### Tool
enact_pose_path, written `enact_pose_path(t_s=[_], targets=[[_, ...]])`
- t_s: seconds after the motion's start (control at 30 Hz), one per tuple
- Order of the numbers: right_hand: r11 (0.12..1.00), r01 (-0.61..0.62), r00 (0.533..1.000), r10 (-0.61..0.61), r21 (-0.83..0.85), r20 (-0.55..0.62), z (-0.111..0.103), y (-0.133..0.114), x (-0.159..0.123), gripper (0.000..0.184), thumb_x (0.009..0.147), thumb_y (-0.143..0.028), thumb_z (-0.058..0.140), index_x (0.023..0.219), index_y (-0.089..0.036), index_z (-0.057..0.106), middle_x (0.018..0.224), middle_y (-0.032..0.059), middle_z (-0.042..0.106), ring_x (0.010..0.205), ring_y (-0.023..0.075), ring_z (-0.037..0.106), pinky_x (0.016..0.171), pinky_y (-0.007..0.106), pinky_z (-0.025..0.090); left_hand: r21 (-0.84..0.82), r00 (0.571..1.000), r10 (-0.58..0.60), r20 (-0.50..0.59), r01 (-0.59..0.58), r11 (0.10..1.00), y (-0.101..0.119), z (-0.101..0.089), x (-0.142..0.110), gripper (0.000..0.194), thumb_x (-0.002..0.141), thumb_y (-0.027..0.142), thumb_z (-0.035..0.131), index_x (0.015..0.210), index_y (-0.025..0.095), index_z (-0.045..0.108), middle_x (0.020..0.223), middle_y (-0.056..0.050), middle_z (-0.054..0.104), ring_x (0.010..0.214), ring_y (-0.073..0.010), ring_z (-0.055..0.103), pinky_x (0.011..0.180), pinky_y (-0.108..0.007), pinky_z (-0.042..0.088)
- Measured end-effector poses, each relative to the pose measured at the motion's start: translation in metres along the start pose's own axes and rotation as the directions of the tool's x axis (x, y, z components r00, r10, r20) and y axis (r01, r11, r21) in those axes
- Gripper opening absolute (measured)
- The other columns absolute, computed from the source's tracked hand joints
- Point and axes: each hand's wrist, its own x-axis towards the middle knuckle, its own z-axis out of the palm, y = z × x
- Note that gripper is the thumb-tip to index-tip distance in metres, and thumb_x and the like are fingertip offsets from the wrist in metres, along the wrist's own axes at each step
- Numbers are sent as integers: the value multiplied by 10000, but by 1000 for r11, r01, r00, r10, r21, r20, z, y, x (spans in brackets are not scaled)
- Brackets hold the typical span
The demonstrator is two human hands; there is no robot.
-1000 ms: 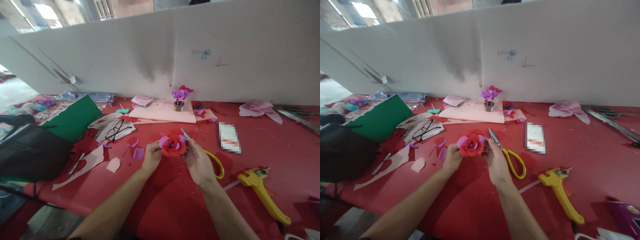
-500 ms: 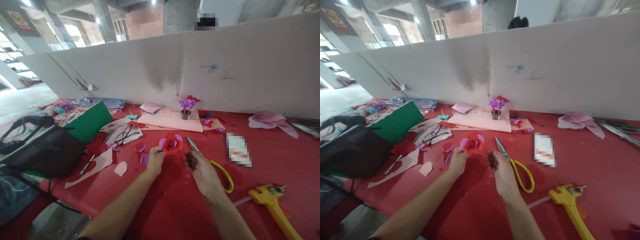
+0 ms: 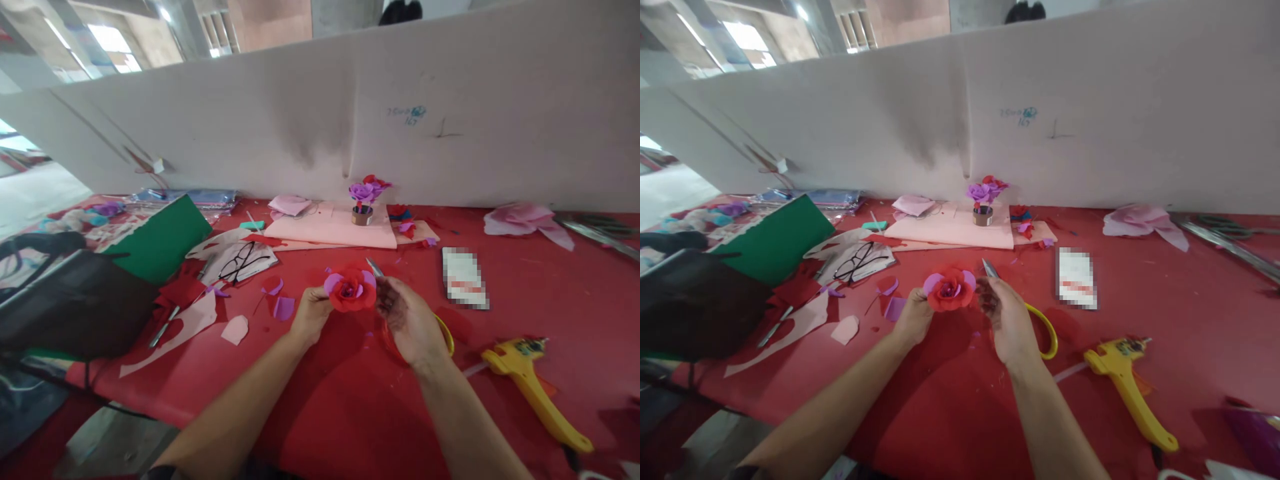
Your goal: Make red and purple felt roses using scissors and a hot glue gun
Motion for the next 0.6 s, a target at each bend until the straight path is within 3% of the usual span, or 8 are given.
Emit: enact_pose_path(t_s=[0.1,0.2,0.4,0.5,0.6], targets=[[992,112,993,-110,-53,38,-3,-5,0,247,687,-408,730,827,-205,745,829,15,707,712,131,575,631,236,439,14,998,-39,40,38,999,1,2,-2,199,588,347,811,694,184,766,676,-31,724,756,-213,663,757,-342,536],[991,129,991,-127,-42,35,-3,-3,0,214,639,-375,791,774,-217,742,754,-11,693,668,112,565,622,223,440,47,993,-80,87,76,996,7,6,-4,215,562,356,825,666,177,765,655,-30,720,734,-210,663,772,-348,533],[988,148,977,-139,46,-165,-5,0,6,231,529,-302,849,701,-218,719,618,-49,623,529,74,502,517,205,410,105,989,-87,116,75,992,10,7,-5,211,546,333,836,667,174,769,624,-19,708,647,-165,634,737,-309,525],[970,202,957,-225,-138,-182,-10,2,12,219,574,-346,815,694,-196,709,538,-63,542,472,64,427,459,204,343,84,998,-41,57,36,996,9,2,-1,193,557,321,830,669,177,767,623,-17,706,646,-162,630,727,-303,524],[882,214,958,-274,-420,-86,-12,10,19,244,659,-392,747,752,-168,723,527,-45,552,486,86,440,485,225,348,68,1000,6,-29,-4,998,11,-2,2,215,574,329,818,716,175,770,637,-18,705,693,-180,640,724,-302,519]])
